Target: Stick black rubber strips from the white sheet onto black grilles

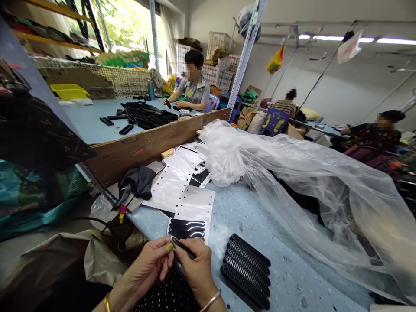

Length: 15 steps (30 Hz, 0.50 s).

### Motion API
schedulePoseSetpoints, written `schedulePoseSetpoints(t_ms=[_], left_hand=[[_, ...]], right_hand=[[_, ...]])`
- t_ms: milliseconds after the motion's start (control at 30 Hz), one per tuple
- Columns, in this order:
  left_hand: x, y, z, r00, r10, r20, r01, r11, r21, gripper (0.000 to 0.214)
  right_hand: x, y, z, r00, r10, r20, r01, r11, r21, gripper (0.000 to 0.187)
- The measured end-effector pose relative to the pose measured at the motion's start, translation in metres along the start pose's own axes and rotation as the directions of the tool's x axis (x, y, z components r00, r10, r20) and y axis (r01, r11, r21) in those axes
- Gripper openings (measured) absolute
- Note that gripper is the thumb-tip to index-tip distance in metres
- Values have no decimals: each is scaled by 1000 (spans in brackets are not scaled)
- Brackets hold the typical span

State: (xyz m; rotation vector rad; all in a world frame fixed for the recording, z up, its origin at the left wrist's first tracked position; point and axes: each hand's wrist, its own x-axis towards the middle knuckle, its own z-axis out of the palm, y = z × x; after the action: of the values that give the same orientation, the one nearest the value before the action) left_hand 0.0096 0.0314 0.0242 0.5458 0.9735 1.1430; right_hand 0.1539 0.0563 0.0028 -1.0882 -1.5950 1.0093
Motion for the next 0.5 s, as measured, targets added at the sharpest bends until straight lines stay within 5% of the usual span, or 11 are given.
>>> schedulePoseSetpoints(t_ms=[167,333,500], left_hand=[[5,3,-1,997,-3,72,0,999,48,29],[5,3,-5,1000,-13,20,12,999,50,32],[17,13,-7,990,10,-140,-1,998,66,32]], right_hand=[[9,-7,-8,980,194,49,-199,966,164,14],[17,-6,-11,962,270,-33,-254,936,245,34],[44,-32,-65,901,320,-292,-150,863,483,32]])
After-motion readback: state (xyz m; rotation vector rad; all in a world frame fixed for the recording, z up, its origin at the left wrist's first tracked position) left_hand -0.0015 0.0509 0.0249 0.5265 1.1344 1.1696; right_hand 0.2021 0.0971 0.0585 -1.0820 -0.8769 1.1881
